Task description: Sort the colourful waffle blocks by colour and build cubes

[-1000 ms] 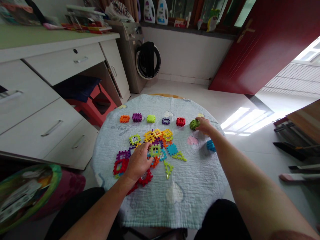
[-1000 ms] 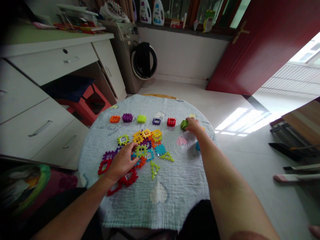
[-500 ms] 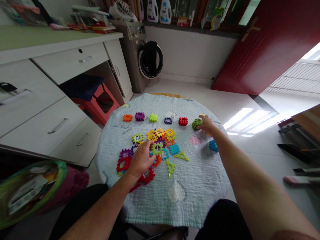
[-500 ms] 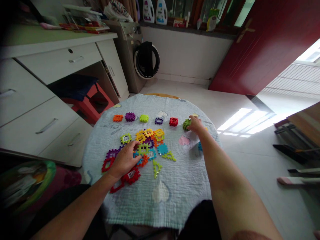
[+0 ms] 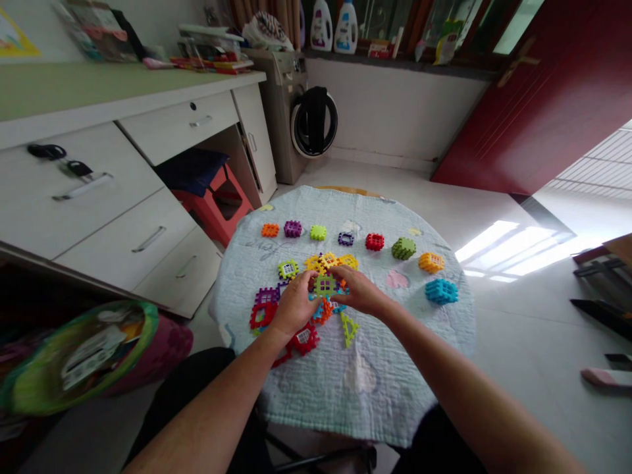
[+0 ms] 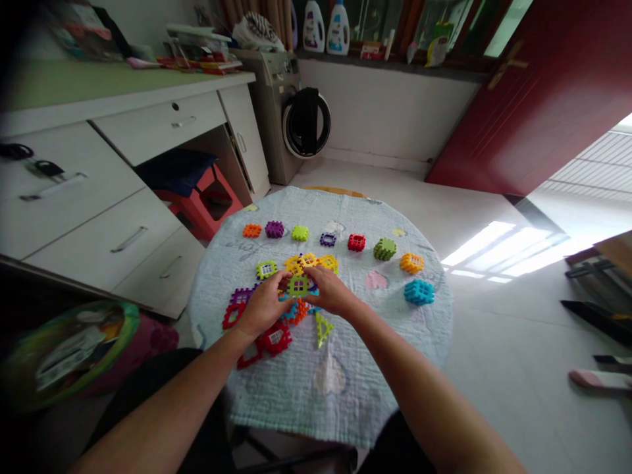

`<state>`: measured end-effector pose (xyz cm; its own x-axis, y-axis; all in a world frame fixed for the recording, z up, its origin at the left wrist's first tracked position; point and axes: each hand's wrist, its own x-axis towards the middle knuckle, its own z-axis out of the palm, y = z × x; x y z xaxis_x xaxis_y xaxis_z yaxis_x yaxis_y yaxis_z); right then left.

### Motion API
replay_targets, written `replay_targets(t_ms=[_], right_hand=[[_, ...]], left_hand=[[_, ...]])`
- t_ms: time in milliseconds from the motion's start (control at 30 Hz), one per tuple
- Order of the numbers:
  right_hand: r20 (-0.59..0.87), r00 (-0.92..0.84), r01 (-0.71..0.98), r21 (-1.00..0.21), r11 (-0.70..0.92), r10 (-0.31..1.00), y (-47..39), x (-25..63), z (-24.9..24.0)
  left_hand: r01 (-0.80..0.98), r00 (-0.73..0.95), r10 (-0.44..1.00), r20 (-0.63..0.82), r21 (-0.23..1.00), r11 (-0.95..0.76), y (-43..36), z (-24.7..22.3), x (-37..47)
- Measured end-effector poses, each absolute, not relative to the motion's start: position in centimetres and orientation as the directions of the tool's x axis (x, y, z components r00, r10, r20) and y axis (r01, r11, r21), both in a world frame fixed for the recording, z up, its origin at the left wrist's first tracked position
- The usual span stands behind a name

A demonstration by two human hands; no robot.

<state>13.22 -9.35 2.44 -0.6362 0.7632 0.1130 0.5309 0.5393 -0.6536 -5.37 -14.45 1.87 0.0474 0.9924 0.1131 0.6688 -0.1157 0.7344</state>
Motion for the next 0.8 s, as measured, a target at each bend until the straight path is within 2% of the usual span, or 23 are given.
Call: replay_targets(t_ms=[300,433,533,800], right_hand=[[0.157,-0.572,0.553,-0.651,0.519,0.805,-9.3,12.7,1.3],[0.222,-0.44,0.621,-0.625,0.473,0.87,-6.7,12.1,0.5],[0.271,-0.296,0.694,-0.597,0.401,0.916,-3.1,10.8,-0.4],[0.172,-0.178,0.8,-0.548,0.244,0.969,4.1,7.0,-2.3]], left_hand=[[0.637,0.03,0.989,0.146,0.76,-0.132,-14.2,1.3,-5.1],[0.648,-0.05,0.975,0.215,0.75,-0.132,-14.3,1.1,-4.8],[0.664,-0.057,0.978,0.199,0.739,-0.112,-14.2,1.3,-5.0],[0.651,-0.021,0.993,0.117,0.756,-0.075,-14.4,2.7,-5.3]])
